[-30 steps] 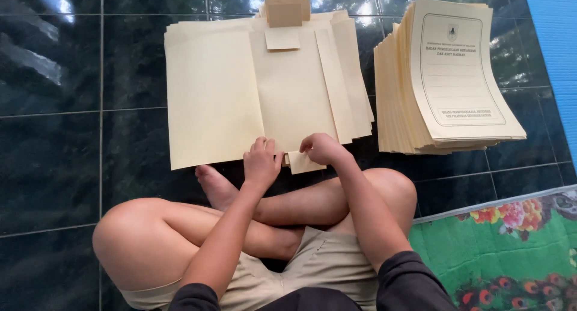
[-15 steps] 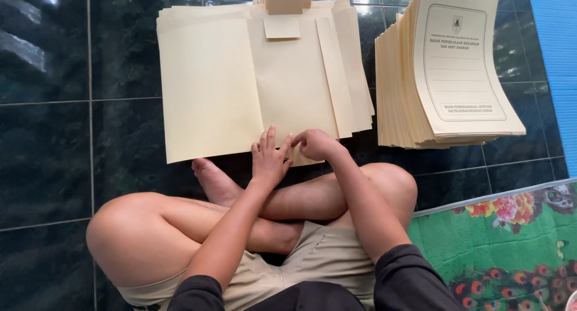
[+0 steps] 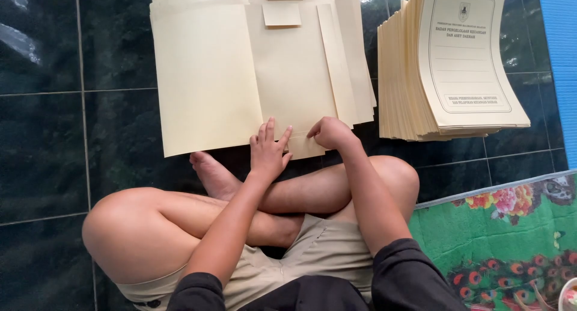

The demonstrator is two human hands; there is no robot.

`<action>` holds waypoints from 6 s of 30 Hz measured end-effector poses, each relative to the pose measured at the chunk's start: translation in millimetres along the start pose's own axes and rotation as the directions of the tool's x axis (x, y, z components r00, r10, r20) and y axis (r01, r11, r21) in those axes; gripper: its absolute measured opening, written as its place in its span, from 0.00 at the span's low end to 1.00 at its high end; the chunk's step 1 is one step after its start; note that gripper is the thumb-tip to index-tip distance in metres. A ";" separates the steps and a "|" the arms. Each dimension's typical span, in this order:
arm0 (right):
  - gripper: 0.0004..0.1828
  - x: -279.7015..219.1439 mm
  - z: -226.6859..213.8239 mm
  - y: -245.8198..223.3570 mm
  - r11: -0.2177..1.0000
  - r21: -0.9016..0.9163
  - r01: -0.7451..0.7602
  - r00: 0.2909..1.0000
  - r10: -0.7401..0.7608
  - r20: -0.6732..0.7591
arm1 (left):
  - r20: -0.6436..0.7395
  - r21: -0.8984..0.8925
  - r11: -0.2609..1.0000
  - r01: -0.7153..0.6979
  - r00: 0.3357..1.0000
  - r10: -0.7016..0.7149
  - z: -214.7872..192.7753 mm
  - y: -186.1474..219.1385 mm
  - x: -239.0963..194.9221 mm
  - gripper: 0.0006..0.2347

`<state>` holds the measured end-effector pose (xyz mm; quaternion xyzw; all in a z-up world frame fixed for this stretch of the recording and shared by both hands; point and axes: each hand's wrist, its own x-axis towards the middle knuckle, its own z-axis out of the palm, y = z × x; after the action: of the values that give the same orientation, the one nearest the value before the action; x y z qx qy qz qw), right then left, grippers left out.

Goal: A person sitting on the floor manually folding and stacking document covers.

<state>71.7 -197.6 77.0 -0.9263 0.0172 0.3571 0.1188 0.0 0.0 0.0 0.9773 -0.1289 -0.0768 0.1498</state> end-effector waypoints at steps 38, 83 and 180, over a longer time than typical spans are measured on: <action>0.35 143.9 -15.8 -70.6 0.972 -0.203 0.120 0.932 -0.180 -0.315 | -0.058 -0.166 0.986 0.003 0.998 -0.013 -1.9 2.1 16.1 0.25; 0.78 241.8 -86.9 -152.4 0.996 0.081 0.024 0.867 0.020 -0.497 | -0.140 -0.151 0.988 0.018 0.989 -0.040 -0.2 16.0 13.2 0.27; 0.47 248.4 -122.3 -0.8 0.982 -0.172 0.074 0.829 -0.156 -0.537 | -0.098 -0.134 0.991 0.030 0.994 -0.043 -6.2 16.1 17.6 0.26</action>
<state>337.1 -212.1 -0.5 -0.9951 -0.0311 0.0697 0.0633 14.3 -18.0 8.9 0.9700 -0.0980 -0.0387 0.2190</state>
